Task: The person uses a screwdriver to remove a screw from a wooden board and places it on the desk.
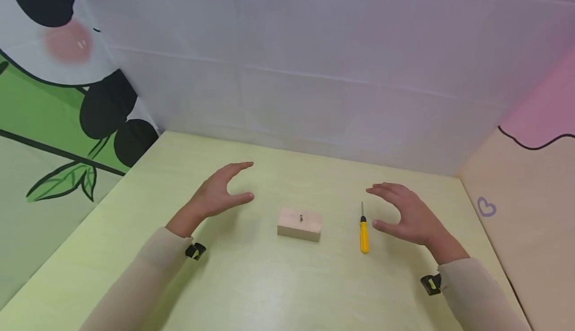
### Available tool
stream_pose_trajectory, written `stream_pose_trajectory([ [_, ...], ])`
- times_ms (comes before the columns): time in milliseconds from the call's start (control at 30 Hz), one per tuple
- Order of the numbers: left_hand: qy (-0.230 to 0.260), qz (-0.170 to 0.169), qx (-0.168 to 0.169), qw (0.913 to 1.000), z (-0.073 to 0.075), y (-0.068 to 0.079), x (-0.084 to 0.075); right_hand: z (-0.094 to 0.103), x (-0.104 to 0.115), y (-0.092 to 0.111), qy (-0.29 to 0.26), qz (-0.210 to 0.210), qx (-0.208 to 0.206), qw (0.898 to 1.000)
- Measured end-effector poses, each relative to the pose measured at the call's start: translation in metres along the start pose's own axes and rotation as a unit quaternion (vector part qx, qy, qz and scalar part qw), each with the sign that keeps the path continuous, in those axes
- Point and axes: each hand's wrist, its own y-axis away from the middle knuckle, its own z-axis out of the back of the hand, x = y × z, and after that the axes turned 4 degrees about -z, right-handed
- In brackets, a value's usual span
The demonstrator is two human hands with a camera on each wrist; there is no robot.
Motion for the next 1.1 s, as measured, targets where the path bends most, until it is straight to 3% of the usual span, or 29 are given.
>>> stream_pose_trajectory([
  [500,0.028,0.005,0.033,0.9991,-0.04,-0.002,-0.005,-0.03,-0.012,0.009,0.003,0.007,0.075,0.997],
  [767,0.047,0.004,0.059,0.9971,-0.059,0.0,-0.004,-0.044,-0.013,0.009,0.021,0.054,0.098,0.994],
  [1100,0.075,-0.015,0.106,0.9914,-0.077,-0.008,-0.006,-0.047,-0.015,0.009,0.077,0.146,0.119,0.979],
])
